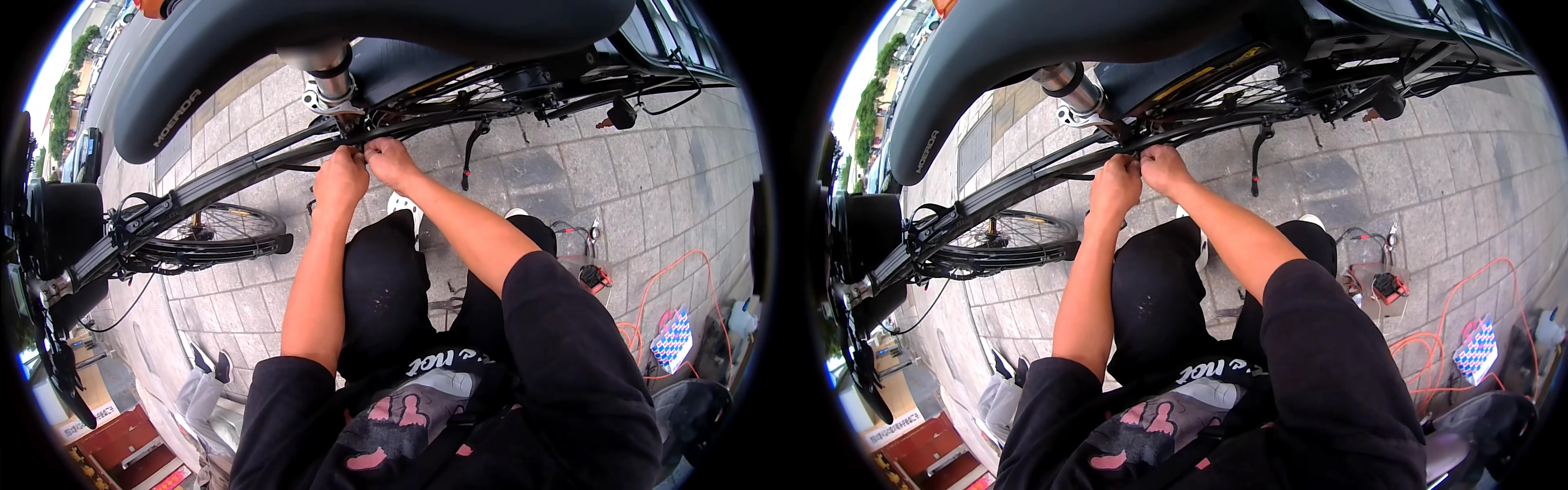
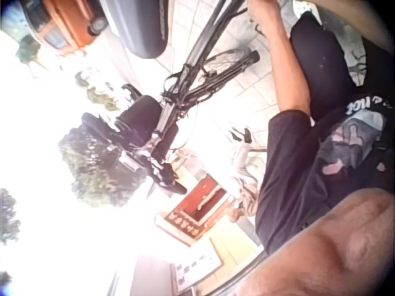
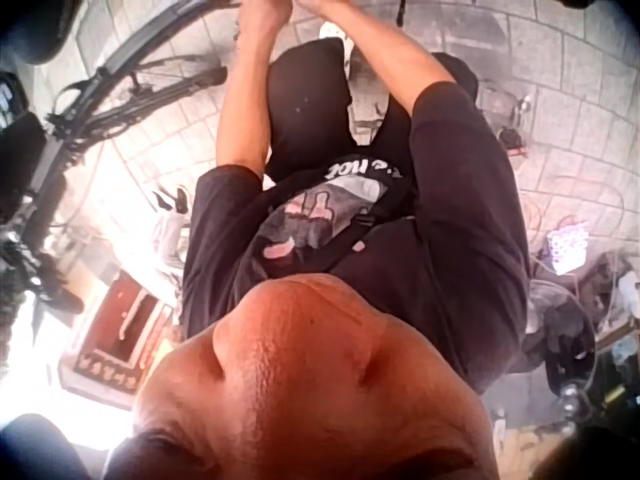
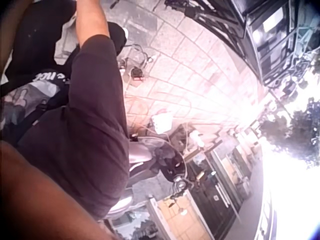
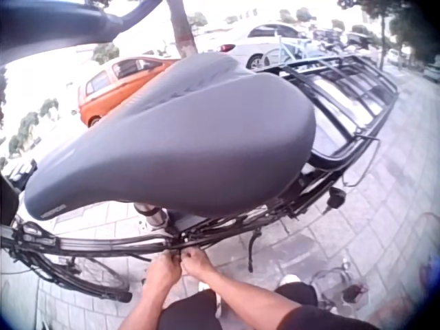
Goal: The person installs an electric bike conversion kit on a bicycle. They secure a battery pack to the rear rack, connect wires to the frame, and attach a control unit to the handlebars. The person uses a screwdriver to tighten components and a multimeter to test electrical connections.
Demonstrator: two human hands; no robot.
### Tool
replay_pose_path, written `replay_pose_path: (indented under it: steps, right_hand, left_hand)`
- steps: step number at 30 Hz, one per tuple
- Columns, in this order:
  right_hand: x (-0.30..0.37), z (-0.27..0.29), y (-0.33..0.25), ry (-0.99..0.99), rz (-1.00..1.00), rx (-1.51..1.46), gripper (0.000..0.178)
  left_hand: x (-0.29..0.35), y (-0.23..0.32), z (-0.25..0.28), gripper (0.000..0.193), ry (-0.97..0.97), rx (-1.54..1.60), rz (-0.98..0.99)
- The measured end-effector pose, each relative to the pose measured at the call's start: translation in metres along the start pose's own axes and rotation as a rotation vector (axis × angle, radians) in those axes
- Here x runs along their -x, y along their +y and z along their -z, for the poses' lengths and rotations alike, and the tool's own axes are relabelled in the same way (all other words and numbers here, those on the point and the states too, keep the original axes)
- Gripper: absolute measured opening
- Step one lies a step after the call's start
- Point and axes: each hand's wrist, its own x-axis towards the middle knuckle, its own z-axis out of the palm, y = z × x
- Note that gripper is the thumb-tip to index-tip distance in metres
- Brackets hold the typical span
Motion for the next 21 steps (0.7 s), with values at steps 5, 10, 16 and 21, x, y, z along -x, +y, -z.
replay_pose_path:
  steps: [5, 10, 16, 21]
  right_hand:
    - [0.002, 0.005, -0.005, -0.053, -0.023, 0.03, 0.018]
    - [0.004, 0.008, -0.012, -0.081, -0.037, 0.021, 0.018]
    - [0.007, 0.009, -0.016, -0.098, -0.072, -0.008, 0.018]
    - [0.006, 0.009, -0.016, -0.117, -0.126, -0.032, 0.02]
  left_hand:
    - [0.005, 0.013, 0.014, 0.026, -0.232, 0.573, 0.273]
    - [-0.008, 0.005, 0.013, 0.017, -0.309, 0.663, 0.355]
    - [-0.015, 0.002, 0.011, 0.012, -0.359, 0.695, 0.379]
    - [-0.016, -0.003, 0.009, 0.011, -0.378, 0.7, 0.355]
